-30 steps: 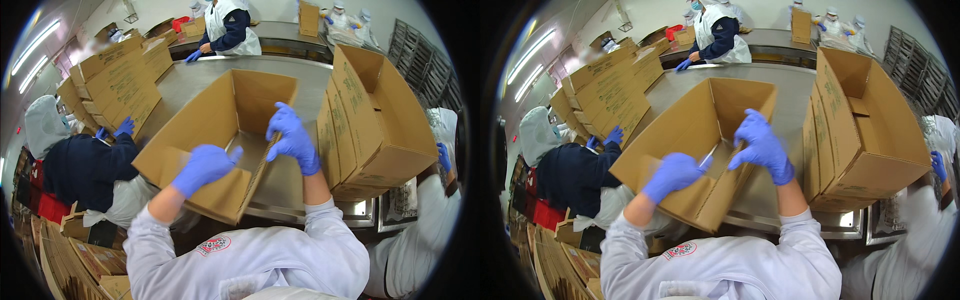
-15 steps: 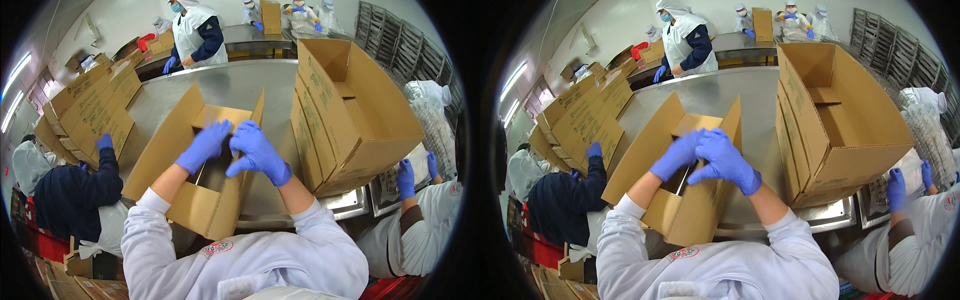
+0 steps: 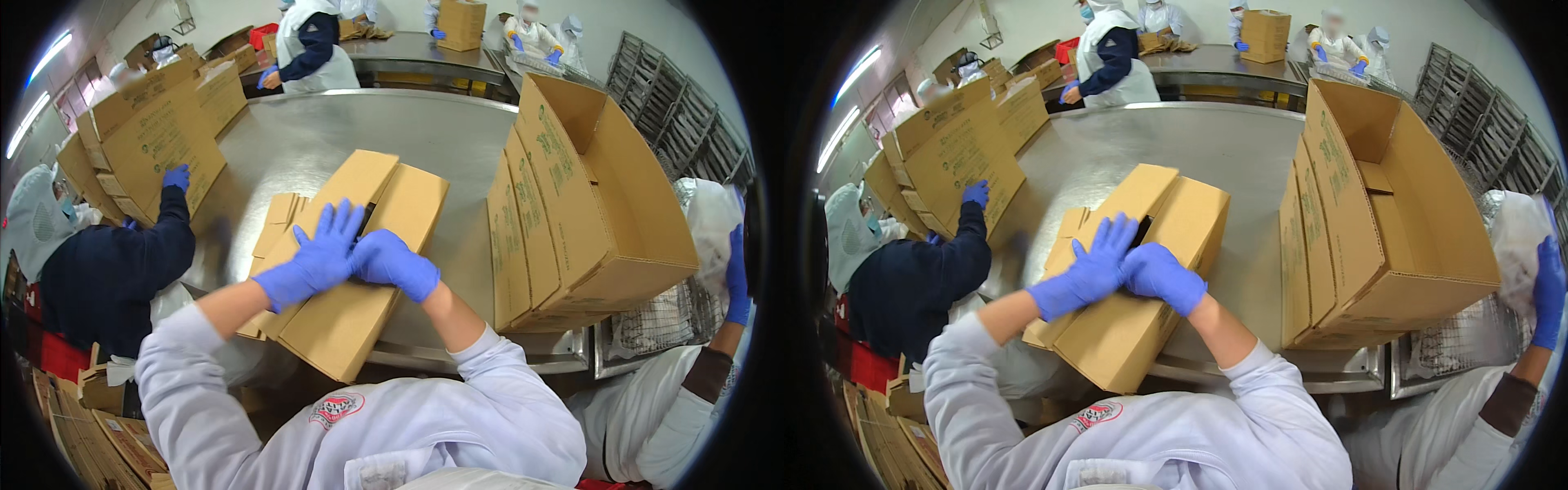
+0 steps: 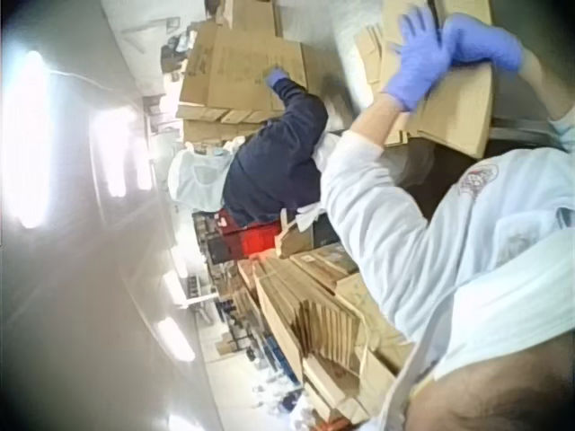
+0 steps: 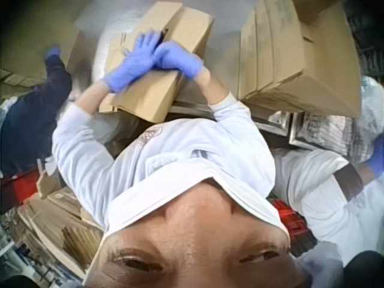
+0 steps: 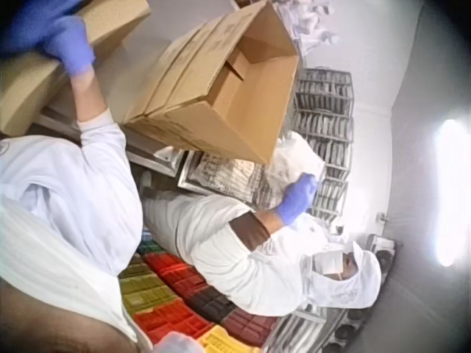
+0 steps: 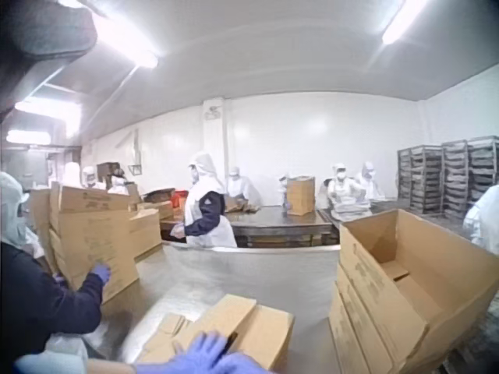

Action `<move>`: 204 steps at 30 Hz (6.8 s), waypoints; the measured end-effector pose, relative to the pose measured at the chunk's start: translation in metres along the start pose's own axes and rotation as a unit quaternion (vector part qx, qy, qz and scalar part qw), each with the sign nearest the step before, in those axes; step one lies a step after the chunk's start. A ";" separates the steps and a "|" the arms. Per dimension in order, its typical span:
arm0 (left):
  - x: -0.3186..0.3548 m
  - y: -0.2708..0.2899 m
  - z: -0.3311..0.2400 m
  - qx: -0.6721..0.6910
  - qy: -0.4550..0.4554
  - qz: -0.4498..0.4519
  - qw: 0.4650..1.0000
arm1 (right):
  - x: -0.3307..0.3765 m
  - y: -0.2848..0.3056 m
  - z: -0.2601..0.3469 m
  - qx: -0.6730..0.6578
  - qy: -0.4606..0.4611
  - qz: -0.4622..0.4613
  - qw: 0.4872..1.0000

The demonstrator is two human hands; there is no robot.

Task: The person assembles flat-packed cardboard boxes by folding and tucking the flaps into place. They repeatedly pick up flat boxes, fold them into shape, and stack the assembled boxes on a metal table.

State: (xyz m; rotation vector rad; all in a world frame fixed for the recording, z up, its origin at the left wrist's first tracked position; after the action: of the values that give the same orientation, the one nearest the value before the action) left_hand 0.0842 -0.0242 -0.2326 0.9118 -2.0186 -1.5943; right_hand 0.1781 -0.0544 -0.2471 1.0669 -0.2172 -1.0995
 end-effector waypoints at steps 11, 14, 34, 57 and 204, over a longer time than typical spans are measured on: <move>0.066 0.036 -0.003 -0.133 0.234 -0.095 0.958 | 0.130 -0.043 -0.109 -0.488 -0.233 -0.298 0.787; 0.094 0.055 0.003 -0.107 0.275 -0.150 0.944 | 0.136 -0.172 -0.048 -0.299 -0.295 0.061 0.905; -0.018 0.112 -0.189 0.766 -0.325 -0.221 0.509 | 0.186 0.331 0.340 0.475 0.102 -0.432 0.760; 0.001 -0.048 -0.265 0.379 -0.185 0.351 0.836 | 0.152 0.310 0.083 0.476 -0.223 -0.318 0.789; -0.039 0.162 0.007 0.702 -0.128 -0.438 0.547 | 0.002 0.251 0.087 -0.142 0.134 -0.576 0.794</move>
State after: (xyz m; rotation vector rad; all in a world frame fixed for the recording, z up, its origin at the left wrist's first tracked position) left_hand 0.0682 0.0296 -0.0760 2.6161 -3.1413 0.2946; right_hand 0.2802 -0.0963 -0.0053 1.0404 0.9428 -1.9451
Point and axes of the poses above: each hand's wrist, its own x-axis away from the middle knuckle, its own y-axis out of the back of the hand, z = x × y, the point moved 6 cm from there along -x, towards the middle knuckle, and after that the axes turned 1 degree about -x, right-handed, at the moved point
